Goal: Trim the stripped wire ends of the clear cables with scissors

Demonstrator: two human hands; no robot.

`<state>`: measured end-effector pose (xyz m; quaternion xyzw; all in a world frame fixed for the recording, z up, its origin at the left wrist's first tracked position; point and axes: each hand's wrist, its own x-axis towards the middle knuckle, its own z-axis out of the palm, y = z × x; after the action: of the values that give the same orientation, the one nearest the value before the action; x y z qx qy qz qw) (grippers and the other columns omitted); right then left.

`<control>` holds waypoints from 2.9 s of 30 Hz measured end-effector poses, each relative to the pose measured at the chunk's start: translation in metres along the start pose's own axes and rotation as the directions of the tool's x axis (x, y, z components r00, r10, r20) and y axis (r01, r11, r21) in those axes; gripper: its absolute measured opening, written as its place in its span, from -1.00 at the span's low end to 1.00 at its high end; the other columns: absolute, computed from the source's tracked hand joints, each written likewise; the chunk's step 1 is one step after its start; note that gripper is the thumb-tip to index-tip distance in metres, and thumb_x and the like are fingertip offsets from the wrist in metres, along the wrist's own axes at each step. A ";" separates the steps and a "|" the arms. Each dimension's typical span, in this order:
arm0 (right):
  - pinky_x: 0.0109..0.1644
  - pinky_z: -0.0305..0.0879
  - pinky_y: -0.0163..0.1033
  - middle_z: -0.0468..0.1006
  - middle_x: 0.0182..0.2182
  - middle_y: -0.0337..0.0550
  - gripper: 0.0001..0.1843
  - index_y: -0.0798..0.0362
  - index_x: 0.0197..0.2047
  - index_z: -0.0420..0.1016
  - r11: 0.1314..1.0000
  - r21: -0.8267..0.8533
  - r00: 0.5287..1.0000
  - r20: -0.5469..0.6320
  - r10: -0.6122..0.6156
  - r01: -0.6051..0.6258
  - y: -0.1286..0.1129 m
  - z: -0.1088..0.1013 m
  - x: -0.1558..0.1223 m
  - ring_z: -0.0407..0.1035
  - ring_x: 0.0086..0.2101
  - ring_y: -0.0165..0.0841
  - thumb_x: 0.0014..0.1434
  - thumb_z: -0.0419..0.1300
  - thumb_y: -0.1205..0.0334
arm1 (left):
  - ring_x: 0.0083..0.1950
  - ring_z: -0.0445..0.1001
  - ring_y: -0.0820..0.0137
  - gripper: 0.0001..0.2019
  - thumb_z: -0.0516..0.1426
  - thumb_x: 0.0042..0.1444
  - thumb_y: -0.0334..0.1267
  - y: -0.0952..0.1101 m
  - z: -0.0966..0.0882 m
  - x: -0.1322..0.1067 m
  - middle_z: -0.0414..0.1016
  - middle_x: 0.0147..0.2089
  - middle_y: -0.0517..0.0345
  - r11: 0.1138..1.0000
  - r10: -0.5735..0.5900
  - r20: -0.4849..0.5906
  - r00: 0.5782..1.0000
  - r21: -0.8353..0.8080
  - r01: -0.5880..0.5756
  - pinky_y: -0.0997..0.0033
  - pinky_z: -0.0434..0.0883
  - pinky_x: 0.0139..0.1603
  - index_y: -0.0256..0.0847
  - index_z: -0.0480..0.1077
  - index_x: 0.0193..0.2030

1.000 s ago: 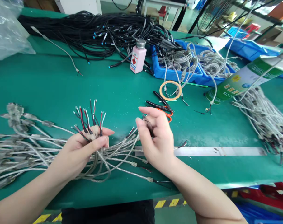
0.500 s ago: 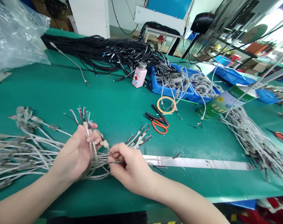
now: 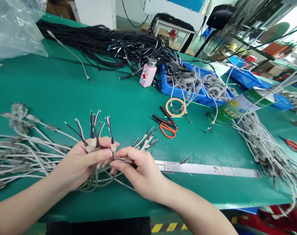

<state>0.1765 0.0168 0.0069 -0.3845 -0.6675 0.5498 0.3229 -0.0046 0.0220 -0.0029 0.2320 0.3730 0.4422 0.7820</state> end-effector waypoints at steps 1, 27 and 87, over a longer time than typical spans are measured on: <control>-0.25 0.44 -0.35 0.64 -0.43 -0.22 -0.96 0.06 -0.20 0.45 1.000 0.002 1.000 0.003 0.004 -0.004 0.000 0.000 0.000 0.53 -0.39 -0.43 0.30 0.18 0.29 | -0.48 0.43 0.57 -0.83 0.44 -0.14 -0.30 0.000 0.000 0.000 0.55 -0.48 0.25 1.000 -0.003 0.004 1.000 0.003 0.003 0.60 0.41 -0.40 -0.20 0.58 -0.39; -0.32 0.33 -0.30 0.59 -0.36 -0.06 -0.77 0.28 -0.14 0.54 0.654 -0.662 0.888 0.039 -0.458 0.366 -0.012 -0.022 -0.006 0.40 -0.41 -0.40 0.37 0.09 0.33 | -0.39 0.47 0.55 -0.92 0.37 0.01 -0.26 -0.005 -0.003 -0.007 0.58 -0.42 0.31 0.855 0.292 0.029 0.956 0.441 -0.275 0.61 0.41 -0.31 -0.04 0.61 -0.32; -0.50 0.22 -0.40 0.45 -0.52 -0.29 -0.69 0.08 -0.51 0.41 0.965 0.258 0.991 -0.114 0.070 -0.038 -0.009 -0.013 0.009 0.30 -0.52 -0.52 0.28 0.19 0.24 | -0.35 0.63 0.33 -0.85 0.37 -0.01 -0.25 -0.002 0.005 -0.007 0.66 -0.48 0.19 0.969 -0.048 0.111 0.993 0.248 0.019 0.44 0.44 -0.30 -0.18 0.50 -0.39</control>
<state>0.1814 0.0301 0.0186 -0.3908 -0.5594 0.6151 0.3950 -0.0016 0.0150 0.0011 0.3464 0.3825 0.3651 0.7748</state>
